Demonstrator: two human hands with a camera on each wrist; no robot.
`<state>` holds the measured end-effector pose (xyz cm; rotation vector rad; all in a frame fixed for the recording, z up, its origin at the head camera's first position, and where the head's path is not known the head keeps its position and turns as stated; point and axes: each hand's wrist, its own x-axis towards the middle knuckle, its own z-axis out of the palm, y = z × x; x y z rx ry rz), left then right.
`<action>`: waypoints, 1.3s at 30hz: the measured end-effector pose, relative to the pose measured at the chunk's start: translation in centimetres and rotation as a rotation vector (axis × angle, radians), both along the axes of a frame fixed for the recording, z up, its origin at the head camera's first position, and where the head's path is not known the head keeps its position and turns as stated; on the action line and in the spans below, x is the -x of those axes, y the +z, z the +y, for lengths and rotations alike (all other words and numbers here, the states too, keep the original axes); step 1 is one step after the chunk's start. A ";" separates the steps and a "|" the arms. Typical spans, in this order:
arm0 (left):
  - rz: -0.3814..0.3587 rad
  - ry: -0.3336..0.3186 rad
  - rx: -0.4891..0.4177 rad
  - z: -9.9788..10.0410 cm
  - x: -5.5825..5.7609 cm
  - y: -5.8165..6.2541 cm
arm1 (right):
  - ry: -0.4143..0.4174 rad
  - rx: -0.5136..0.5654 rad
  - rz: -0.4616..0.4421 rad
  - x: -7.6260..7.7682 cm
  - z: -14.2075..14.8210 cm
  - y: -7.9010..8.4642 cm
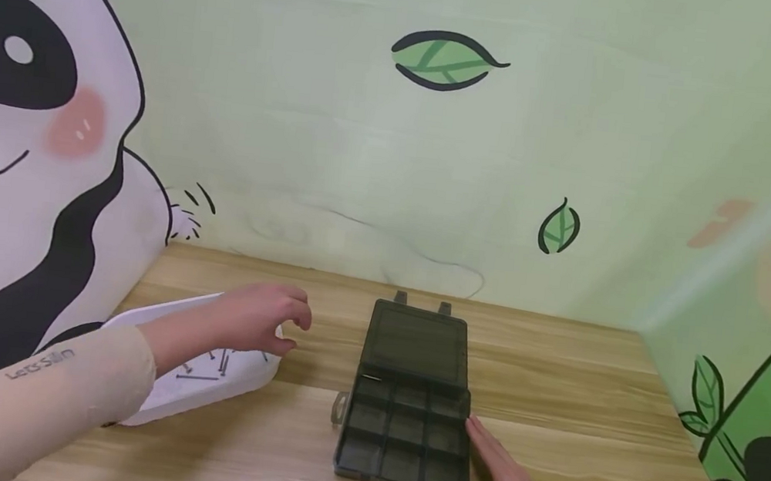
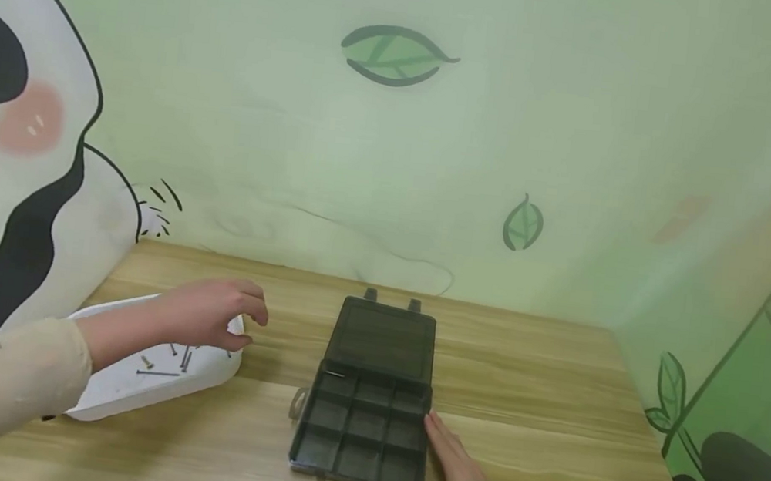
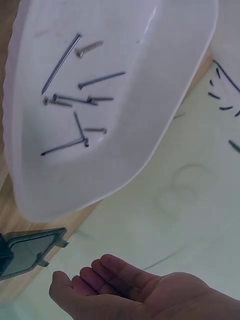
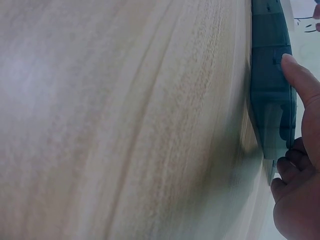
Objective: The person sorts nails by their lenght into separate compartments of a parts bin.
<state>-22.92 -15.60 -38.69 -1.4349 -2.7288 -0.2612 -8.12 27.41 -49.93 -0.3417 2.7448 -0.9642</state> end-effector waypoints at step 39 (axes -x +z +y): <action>-0.051 0.220 0.038 -13.0 -2.6 -4.2 | 0.006 0.015 0.006 -0.1 0.3 -0.2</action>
